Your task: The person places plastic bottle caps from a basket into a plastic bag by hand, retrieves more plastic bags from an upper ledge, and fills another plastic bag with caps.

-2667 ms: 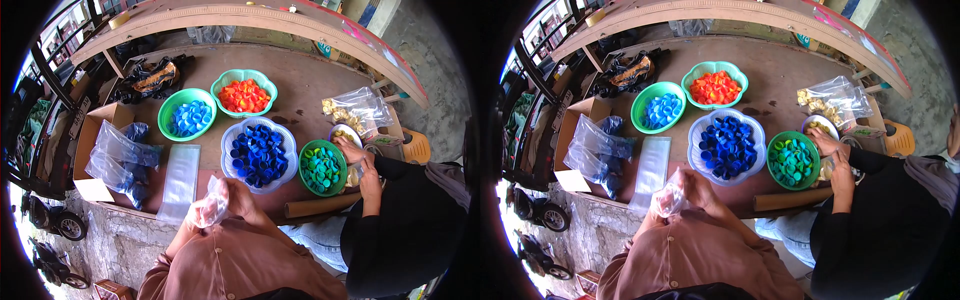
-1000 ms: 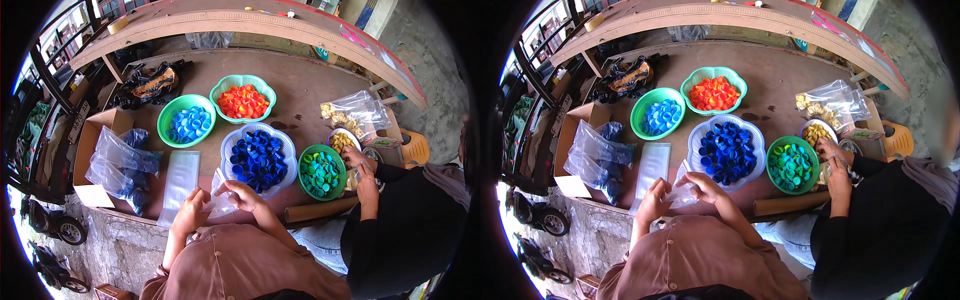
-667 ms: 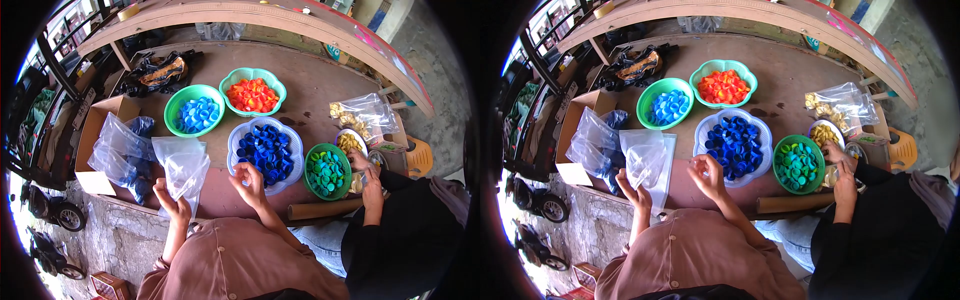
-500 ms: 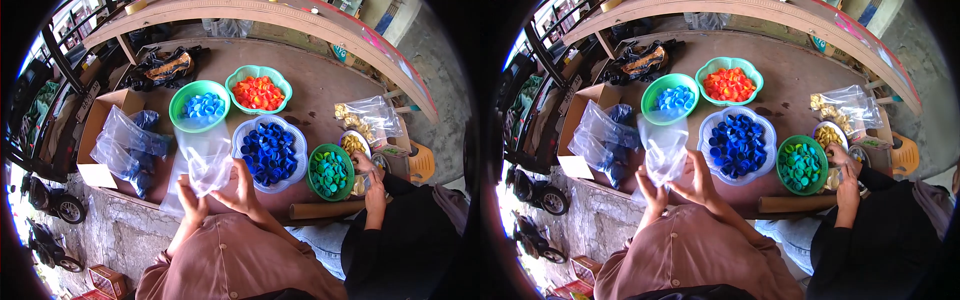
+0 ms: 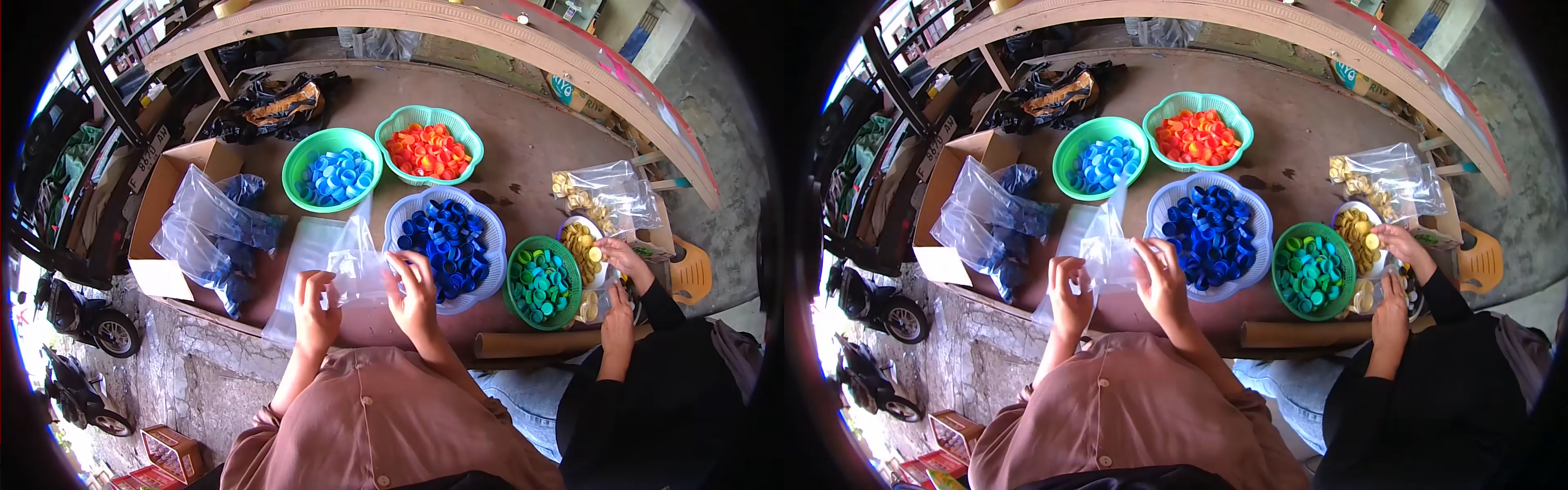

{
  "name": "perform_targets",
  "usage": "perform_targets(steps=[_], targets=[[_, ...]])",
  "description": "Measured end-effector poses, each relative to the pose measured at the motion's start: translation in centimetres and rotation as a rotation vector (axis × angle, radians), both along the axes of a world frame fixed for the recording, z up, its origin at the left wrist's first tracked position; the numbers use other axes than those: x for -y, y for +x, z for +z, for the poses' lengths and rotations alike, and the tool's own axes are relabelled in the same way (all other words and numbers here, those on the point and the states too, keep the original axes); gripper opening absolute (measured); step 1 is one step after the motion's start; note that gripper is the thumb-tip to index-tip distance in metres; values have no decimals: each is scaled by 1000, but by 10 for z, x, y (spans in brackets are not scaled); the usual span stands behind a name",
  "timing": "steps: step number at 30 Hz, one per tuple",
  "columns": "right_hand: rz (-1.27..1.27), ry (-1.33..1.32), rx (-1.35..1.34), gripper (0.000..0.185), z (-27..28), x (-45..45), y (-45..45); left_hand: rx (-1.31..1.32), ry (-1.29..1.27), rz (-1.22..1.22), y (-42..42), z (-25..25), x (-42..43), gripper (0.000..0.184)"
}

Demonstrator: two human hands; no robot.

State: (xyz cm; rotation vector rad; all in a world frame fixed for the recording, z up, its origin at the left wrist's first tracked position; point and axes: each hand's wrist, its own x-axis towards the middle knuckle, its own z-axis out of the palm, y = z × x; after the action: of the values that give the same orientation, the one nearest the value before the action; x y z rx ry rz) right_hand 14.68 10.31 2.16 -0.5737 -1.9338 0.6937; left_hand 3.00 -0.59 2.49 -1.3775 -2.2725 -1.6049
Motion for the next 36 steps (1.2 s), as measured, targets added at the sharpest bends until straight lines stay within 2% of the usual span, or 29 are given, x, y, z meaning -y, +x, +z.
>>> perform_targets(steps=[1, 3, 4, 6, 11, 14, 17, 19, 22, 24, 27, 30, 33, 35, 36], targets=[[-19, 33, -20, 32, -3, -1, 0, 2, -1, 0, 0, 0, -1, 31], [-2, 67, -24, 35, -7, -1, 2, -291, 12, -54, 3, 0, -2, 34], [1, 66, -24, 35, -6, -1, 3, -295, -85, -65, 8, 8, -3, 38], [190, 45, 98, 52, -1, 2, 6, -210, -99, -117, 13, 7, -6, 41], [225, 34, 142, 48, -6, 4, 4, -65, -106, -161, 6, 0, -9, 43], [169, 36, 106, 46, -4, 4, 3, 10, -175, -226, 6, 4, -5, 53], [134, -38, 79, 45, 1, 7, 2, -94, -137, -218, 11, 5, -8, 53], [202, 32, 152, 47, -2, 6, 1, -65, -157, -145, 17, 10, -10, 58], [228, 20, 228, 45, -2, 8, 0, -201, -204, -122, 16, 19, -10, 57], [236, -20, 240, 45, -3, 8, 1, -37, -352, -183, 9, 14, -8, 54], [215, 50, 220, 46, -7, 5, 2, -37, -413, -195, 1, 8, -5, 50], [251, 94, 166, 48, -3, 7, 2, -48, -378, -199, 2, 9, -3, 46], [161, -30, 158, 53, 4, 15, -1, -29, -315, -146, 4, 7, -5, 44], [266, -13, 267, 58, -4, 14, -1, -22, -268, -109, 0, 7, -7, 44], [284, -1, 323, 59, -5, 11, 4, -104, -198, -31, -8, 7, -6, 43]])
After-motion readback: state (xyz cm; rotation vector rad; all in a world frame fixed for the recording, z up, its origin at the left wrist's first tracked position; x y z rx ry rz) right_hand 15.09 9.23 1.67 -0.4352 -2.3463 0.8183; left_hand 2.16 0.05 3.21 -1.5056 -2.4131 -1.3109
